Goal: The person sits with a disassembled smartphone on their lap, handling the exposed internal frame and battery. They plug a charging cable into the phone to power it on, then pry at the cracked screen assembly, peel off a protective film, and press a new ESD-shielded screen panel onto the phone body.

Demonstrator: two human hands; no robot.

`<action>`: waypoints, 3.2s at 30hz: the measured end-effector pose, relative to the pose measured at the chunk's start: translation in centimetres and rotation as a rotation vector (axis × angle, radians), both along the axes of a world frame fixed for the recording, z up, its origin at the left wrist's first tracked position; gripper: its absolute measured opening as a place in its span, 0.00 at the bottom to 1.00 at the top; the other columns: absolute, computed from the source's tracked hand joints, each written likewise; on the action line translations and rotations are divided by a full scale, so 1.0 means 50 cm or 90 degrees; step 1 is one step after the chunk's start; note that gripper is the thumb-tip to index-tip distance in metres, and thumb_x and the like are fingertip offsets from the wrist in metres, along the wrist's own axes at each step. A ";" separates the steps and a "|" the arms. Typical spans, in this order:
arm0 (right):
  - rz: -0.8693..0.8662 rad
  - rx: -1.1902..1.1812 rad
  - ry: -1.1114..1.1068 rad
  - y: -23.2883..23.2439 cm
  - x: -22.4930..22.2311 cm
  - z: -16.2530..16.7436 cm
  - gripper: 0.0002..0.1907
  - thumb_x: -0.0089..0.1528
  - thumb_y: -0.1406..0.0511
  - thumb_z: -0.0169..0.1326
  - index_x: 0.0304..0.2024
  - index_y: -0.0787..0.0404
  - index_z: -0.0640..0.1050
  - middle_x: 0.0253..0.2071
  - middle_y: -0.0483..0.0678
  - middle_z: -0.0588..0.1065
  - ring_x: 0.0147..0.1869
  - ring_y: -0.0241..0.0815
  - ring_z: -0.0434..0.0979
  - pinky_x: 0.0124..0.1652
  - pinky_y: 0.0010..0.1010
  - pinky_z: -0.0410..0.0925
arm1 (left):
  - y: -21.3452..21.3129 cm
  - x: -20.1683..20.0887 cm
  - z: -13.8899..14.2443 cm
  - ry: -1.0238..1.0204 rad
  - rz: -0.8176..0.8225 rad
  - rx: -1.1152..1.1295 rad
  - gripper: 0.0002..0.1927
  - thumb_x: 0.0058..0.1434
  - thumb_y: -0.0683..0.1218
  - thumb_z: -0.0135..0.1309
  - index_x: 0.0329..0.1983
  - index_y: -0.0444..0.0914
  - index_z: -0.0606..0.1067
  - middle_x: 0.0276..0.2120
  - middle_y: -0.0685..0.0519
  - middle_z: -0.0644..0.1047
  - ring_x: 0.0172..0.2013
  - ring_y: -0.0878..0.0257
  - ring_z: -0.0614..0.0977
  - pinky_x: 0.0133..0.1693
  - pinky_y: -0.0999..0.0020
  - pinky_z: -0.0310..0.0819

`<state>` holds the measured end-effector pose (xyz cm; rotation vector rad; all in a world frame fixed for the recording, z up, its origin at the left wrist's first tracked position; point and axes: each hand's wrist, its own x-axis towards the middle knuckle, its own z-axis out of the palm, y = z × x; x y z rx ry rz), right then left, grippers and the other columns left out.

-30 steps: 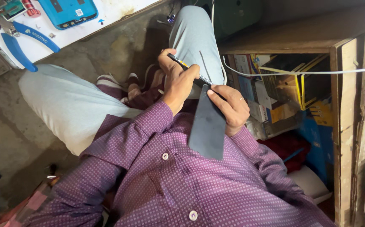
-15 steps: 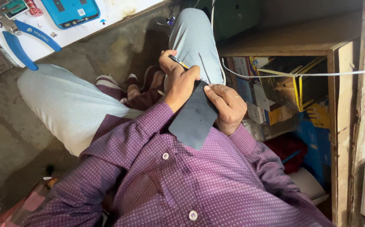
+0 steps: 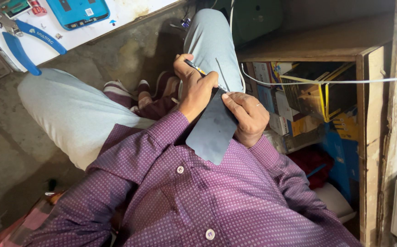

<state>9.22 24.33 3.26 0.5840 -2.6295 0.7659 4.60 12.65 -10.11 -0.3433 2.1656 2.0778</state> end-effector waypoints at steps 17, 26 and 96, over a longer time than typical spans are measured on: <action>-0.012 0.044 -0.008 0.001 0.001 0.002 0.17 0.53 0.73 0.62 0.45 0.66 0.82 0.41 0.51 0.79 0.45 0.48 0.83 0.43 0.32 0.74 | 0.005 0.002 -0.013 0.012 -0.007 -0.028 0.35 0.52 0.44 0.58 0.52 0.21 0.53 0.56 0.36 0.54 0.61 0.45 0.54 0.67 0.57 0.48; 0.004 -0.024 -0.006 0.012 0.013 0.004 0.16 0.53 0.74 0.62 0.45 0.70 0.81 0.43 0.55 0.78 0.49 0.50 0.82 0.47 0.34 0.75 | 0.003 0.008 0.033 0.010 0.002 0.035 0.37 0.52 0.44 0.57 0.57 0.25 0.52 0.60 0.34 0.53 0.64 0.46 0.54 0.68 0.58 0.49; -0.067 0.070 -0.051 0.004 0.016 0.007 0.15 0.54 0.72 0.64 0.44 0.62 0.83 0.33 0.48 0.75 0.37 0.45 0.77 0.36 0.34 0.68 | 0.008 0.011 0.021 0.039 -0.046 0.044 0.36 0.53 0.43 0.59 0.59 0.31 0.52 0.63 0.34 0.51 0.67 0.43 0.51 0.69 0.54 0.46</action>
